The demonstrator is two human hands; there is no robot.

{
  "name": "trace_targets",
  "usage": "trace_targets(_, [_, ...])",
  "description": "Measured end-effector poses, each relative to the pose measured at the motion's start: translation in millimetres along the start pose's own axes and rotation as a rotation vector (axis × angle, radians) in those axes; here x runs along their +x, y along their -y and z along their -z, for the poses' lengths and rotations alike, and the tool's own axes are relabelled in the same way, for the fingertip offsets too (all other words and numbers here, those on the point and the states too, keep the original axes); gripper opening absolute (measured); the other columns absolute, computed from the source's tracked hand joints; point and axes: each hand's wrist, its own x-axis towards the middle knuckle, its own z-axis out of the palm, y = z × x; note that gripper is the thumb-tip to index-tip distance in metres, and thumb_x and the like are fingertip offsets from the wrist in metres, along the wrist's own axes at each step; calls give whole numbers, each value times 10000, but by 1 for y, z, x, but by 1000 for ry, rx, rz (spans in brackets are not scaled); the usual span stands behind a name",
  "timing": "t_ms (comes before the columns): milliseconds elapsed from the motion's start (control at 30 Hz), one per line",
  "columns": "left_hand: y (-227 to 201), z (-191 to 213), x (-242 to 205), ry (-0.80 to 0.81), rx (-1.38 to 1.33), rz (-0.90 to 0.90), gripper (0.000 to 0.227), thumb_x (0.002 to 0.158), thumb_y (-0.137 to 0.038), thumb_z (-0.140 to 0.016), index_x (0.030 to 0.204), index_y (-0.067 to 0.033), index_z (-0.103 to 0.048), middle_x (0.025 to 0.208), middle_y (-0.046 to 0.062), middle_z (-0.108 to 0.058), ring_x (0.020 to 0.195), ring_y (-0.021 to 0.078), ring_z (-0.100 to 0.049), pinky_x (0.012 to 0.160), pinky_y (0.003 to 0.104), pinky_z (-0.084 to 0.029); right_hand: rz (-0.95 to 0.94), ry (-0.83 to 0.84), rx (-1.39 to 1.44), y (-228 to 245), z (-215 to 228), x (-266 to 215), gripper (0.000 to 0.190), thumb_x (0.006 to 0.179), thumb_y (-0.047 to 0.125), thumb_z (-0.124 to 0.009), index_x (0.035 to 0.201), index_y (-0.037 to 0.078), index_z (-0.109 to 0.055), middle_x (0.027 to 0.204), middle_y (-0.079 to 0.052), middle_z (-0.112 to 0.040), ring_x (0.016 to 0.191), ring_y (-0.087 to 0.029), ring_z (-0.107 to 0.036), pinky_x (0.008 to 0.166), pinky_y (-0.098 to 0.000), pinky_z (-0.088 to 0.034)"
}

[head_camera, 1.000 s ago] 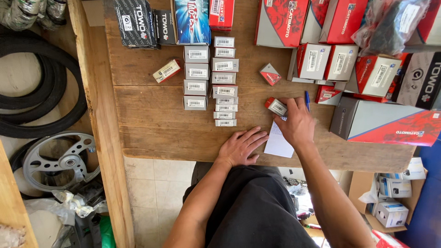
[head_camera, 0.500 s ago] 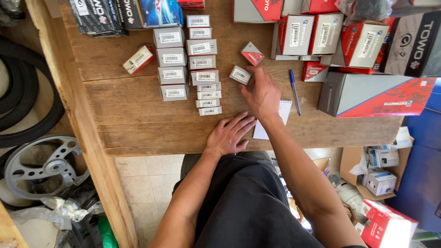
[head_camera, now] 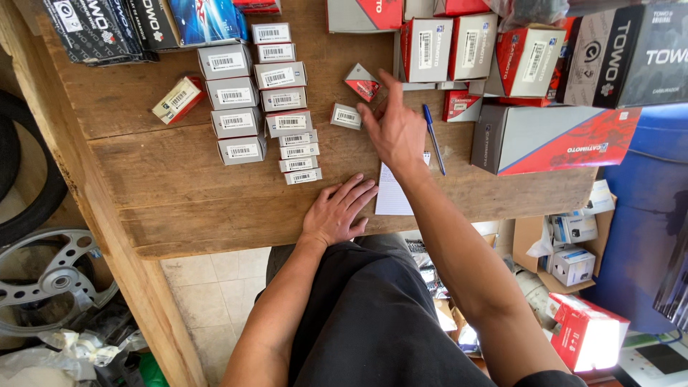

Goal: The person writes on a notepad with a blue pen while standing at a wooden table. They repeatedly pick up small boxes, look at them, and place them back down, appearing to count or record inventory items.

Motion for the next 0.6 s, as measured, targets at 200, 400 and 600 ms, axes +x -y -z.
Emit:
trace_targets(200, [0,2,1,-17,-2,0,854,941,-552,-638,1747,-292,-533,1822,-57,-516,1735,166,-423,1277,431,-408,-131,103,-98,-8,-16,15,519,1124,622,-677,1550,392,-490,860,64,-804,937,-390,-847,930,-620,-645])
trace_targets(400, [0,1,0,-6,0,8,866,942,-563,-636,1760,-304,-515,1821,-65,-513,1735,161,-418,1282,431,-404,-264,223,-219,-10,-20,34,658,991,890,-704,1427,403,-621,941,-28,-854,1042,-439,-856,936,-619,-650])
trace_targets(600, [-1,-3,-2,-12,6,21,865,935,-575,-632,1755,-326,-514,1827,-85,-507,1738,146,-412,1281,422,-412,-265,147,110,9,14,23,493,970,728,-754,1253,326,-725,997,54,-868,1061,-361,-845,951,-574,-638])
